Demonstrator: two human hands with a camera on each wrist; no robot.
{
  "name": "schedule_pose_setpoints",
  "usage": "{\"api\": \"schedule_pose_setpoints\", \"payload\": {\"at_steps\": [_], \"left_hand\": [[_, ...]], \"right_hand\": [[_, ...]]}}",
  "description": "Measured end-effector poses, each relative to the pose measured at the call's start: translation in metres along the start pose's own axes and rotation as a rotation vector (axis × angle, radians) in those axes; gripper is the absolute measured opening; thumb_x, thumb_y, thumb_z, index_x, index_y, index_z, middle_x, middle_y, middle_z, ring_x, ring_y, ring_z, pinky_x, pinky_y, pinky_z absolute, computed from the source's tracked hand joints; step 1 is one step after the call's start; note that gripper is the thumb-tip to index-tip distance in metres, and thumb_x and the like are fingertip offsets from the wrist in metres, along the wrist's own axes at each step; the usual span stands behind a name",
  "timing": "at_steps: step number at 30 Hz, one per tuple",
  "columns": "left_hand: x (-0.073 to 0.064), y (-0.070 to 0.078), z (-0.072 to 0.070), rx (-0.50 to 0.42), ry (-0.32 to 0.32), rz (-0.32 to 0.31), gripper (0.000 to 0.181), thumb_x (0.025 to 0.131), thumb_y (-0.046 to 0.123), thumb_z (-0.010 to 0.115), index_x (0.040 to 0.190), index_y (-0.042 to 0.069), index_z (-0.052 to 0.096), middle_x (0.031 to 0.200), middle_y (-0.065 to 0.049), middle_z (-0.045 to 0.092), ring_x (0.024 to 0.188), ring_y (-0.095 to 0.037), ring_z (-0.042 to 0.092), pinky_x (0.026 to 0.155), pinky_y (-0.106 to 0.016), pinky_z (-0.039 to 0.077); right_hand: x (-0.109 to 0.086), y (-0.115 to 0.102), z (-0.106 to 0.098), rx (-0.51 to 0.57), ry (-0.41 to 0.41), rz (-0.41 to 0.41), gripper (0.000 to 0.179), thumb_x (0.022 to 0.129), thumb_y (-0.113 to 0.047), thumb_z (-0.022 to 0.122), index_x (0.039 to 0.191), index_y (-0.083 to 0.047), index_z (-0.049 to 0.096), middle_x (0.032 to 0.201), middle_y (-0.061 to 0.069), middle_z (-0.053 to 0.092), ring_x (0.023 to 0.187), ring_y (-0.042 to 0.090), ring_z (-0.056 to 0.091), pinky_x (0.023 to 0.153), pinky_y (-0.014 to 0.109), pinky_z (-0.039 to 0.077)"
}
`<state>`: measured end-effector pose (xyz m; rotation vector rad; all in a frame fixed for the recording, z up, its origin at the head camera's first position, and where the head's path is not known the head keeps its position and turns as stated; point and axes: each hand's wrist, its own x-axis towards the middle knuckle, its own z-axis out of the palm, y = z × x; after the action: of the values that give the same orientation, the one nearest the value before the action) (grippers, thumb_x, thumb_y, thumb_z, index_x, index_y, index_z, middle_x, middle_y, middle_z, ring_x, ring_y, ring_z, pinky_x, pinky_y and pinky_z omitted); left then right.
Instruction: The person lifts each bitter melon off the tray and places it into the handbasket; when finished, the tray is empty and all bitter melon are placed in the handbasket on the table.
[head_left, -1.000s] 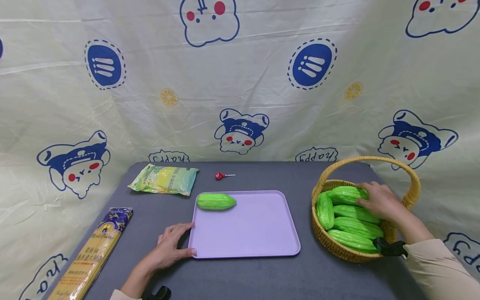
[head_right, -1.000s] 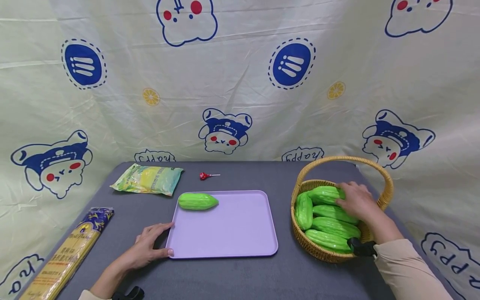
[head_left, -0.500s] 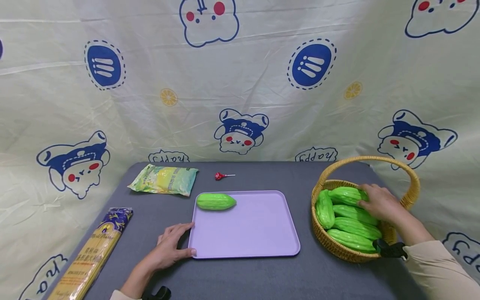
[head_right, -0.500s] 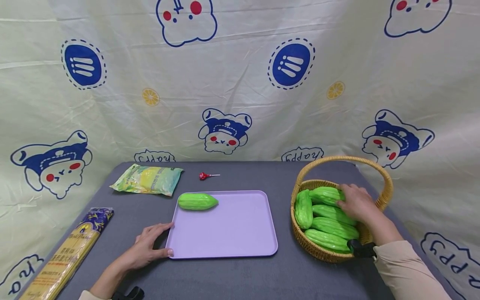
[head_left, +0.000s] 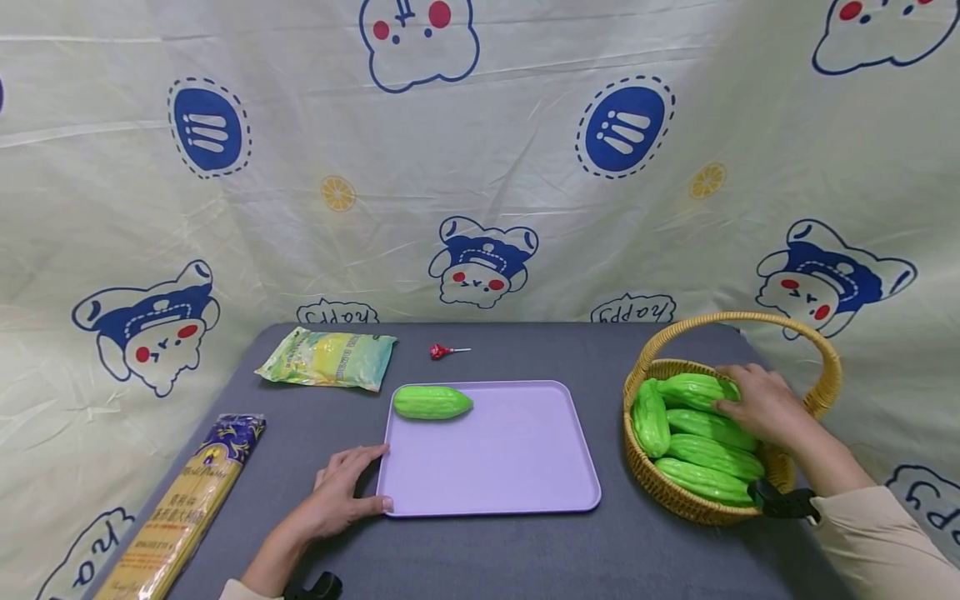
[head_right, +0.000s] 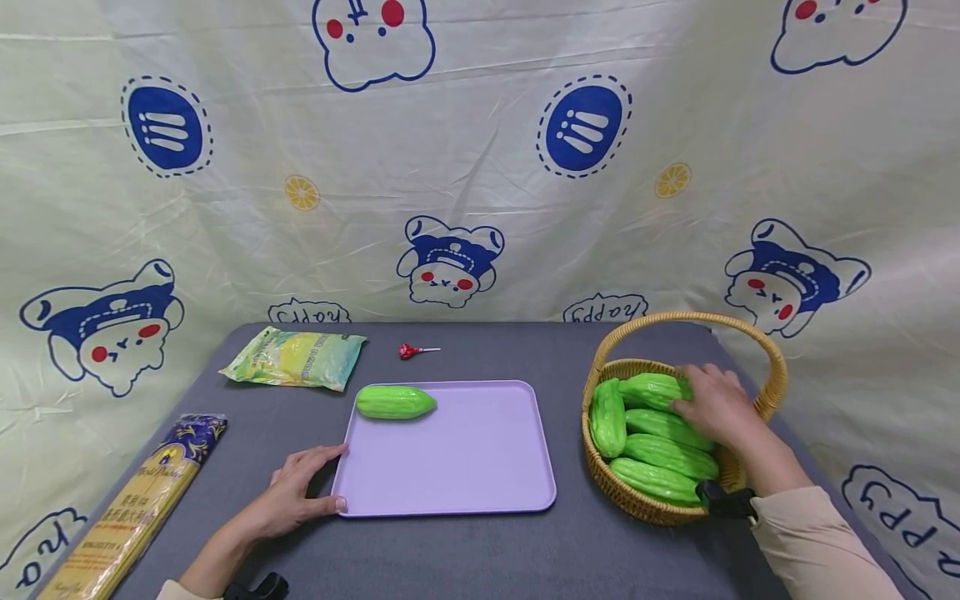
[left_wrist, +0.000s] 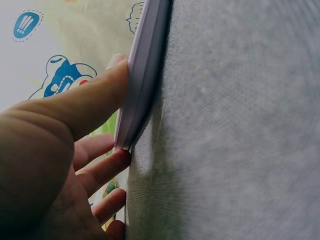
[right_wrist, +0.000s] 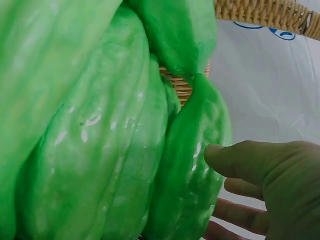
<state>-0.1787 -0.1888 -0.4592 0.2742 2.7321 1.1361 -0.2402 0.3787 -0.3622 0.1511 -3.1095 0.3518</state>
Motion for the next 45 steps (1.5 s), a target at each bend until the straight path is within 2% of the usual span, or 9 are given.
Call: {"api": "schedule_pose_setpoints", "payload": {"at_steps": [4,8,11,18,27,30,37,45], "left_hand": [[0.0,0.001,0.0,-0.002,0.003,0.002,0.078,0.074,0.04,0.077,0.14,0.015,0.045,0.145,-0.016,0.041,0.135,-0.038,0.023,0.102,-0.062,0.013],[-0.001,0.001,-0.001,-0.005,0.001,0.001,0.077,0.074,0.04,0.077,0.14,0.016,0.045,0.145,-0.016,0.041,0.135,-0.038,0.022,0.102,-0.062,0.013],[-0.001,0.001,-0.001,-0.006,-0.001,0.0,0.077,0.074,0.04,0.077,0.14,0.016,0.045,0.145,-0.016,0.041,0.135,-0.038,0.022,0.102,-0.062,0.013],[0.0,0.0,0.0,-0.005,0.0,0.003,0.077,0.074,0.04,0.077,0.14,0.016,0.045,0.145,-0.015,0.041,0.135,-0.039,0.022,0.102,-0.062,0.013],[-0.001,0.0,0.0,-0.006,0.002,0.009,0.077,0.075,0.039,0.077,0.14,0.015,0.045,0.145,-0.016,0.041,0.135,-0.038,0.022,0.101,-0.061,0.013],[-0.001,0.0,0.0,-0.007,0.001,0.008,0.077,0.074,0.039,0.077,0.14,0.016,0.045,0.145,-0.016,0.041,0.134,-0.038,0.022,0.101,-0.061,0.013],[0.0,0.0,0.0,-0.008,0.005,0.008,0.077,0.074,0.04,0.077,0.14,0.015,0.045,0.145,-0.015,0.041,0.134,-0.038,0.023,0.101,-0.061,0.013],[-0.001,0.0,0.0,-0.01,0.001,0.004,0.078,0.074,0.04,0.077,0.14,0.015,0.045,0.145,-0.016,0.041,0.134,-0.038,0.023,0.101,-0.062,0.013]], "right_hand": [[-0.005,-0.003,-0.003,0.024,0.028,-0.025,0.061,0.088,-0.025,0.063,0.133,0.009,0.041,0.126,0.04,0.039,0.108,0.057,0.036,0.085,0.065,0.033],[-0.013,-0.009,-0.002,0.019,0.096,-0.079,0.061,0.086,-0.024,0.066,0.132,0.009,0.044,0.124,0.04,0.043,0.107,0.056,0.039,0.085,0.065,0.034],[-0.021,-0.018,-0.001,0.014,0.152,-0.108,0.06,0.084,-0.023,0.068,0.131,0.008,0.046,0.123,0.04,0.045,0.107,0.057,0.04,0.085,0.067,0.034],[-0.04,-0.045,0.002,0.033,0.217,-0.153,0.058,0.084,-0.023,0.07,0.129,0.005,0.048,0.122,0.036,0.047,0.106,0.053,0.043,0.081,0.064,0.037],[-0.055,-0.076,0.013,0.06,0.375,-0.307,0.052,0.074,-0.016,0.078,0.119,0.0,0.057,0.116,0.024,0.059,0.106,0.042,0.05,0.085,0.057,0.037],[-0.058,-0.086,0.019,0.078,0.403,-0.344,0.053,0.072,-0.014,0.08,0.118,-0.001,0.058,0.115,0.022,0.06,0.105,0.04,0.051,0.084,0.055,0.039],[-0.062,-0.114,0.03,0.098,0.407,-0.392,0.051,0.072,-0.014,0.08,0.118,-0.003,0.059,0.114,0.017,0.061,0.105,0.035,0.053,0.083,0.052,0.043],[-0.06,-0.139,0.052,0.121,0.381,-0.438,0.052,0.072,-0.017,0.08,0.119,-0.005,0.059,0.114,0.011,0.062,0.106,0.029,0.054,0.085,0.048,0.045]]}}
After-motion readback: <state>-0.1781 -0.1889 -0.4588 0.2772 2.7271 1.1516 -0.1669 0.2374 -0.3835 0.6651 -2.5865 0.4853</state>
